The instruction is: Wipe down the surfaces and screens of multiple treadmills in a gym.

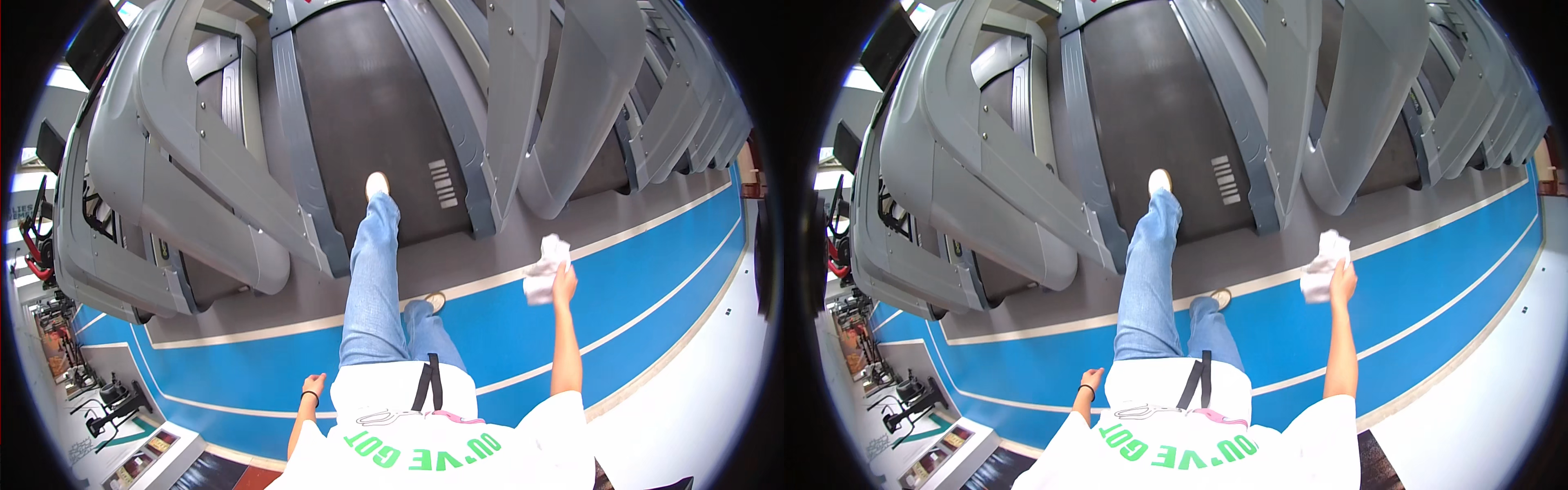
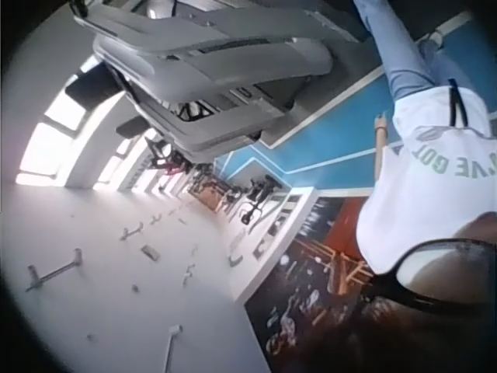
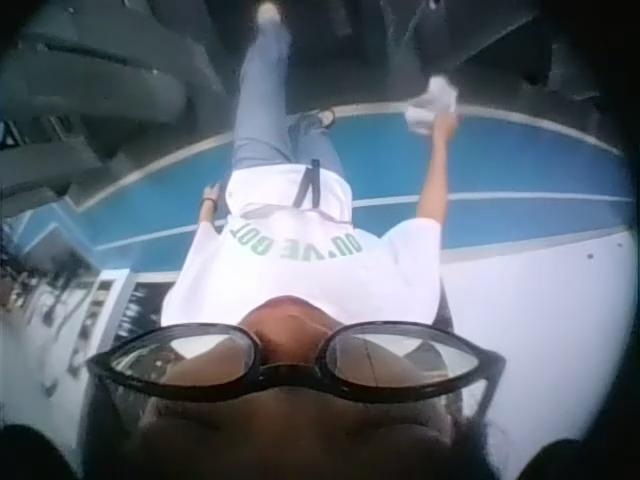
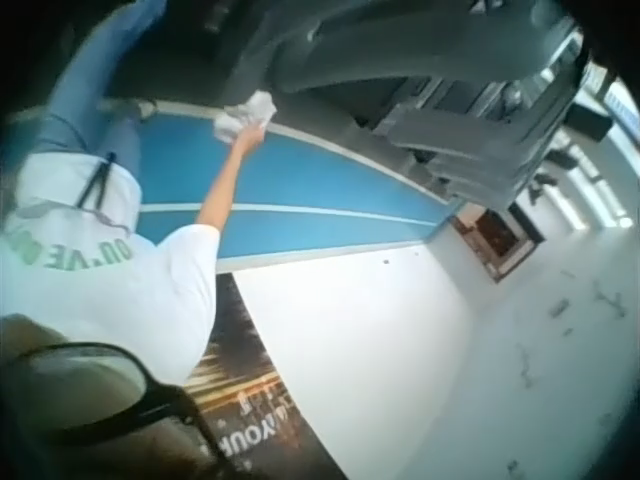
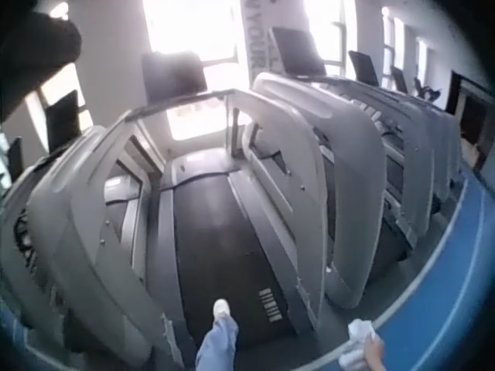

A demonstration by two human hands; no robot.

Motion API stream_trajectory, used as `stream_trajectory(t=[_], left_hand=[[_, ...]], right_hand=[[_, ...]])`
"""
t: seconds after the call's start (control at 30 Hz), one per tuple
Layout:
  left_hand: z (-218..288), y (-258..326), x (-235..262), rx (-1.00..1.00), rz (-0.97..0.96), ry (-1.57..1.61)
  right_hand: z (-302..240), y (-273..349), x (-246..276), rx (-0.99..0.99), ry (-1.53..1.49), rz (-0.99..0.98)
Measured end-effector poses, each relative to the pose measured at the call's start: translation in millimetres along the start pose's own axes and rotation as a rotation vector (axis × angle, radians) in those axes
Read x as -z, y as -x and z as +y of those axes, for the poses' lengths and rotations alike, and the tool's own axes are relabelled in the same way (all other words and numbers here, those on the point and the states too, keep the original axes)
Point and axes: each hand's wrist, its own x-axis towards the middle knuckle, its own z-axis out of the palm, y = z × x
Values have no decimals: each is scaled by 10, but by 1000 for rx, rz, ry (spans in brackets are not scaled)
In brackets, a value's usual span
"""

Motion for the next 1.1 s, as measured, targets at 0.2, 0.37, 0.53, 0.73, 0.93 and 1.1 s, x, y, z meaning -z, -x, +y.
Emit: stream_trajectory(t=[0.2, 0.37, 0.53, 0.73, 0.93, 1.1], left_hand=[[-280, -112, 215, 123, 217, 119], [211, -202, 286, -30, 177, 119], [265, -285, 77, -95, 78, 164], [-310, -283, -512, -96, -59, 90], [-394, -514, -756, -217, -14, 497], [1075, 150, -330, -281, -292, 796]], right_hand=[[-278, -29, -202, 37, -125, 17], [50, 466, -337, 46, -77, -57], [386, 838, -314, -37, -58, 0], [193, 588, -86, 82, -146, 48], [-178, 410, -2, 153, -274, 54], [-133, 550, 147, 186, -39, 70]])
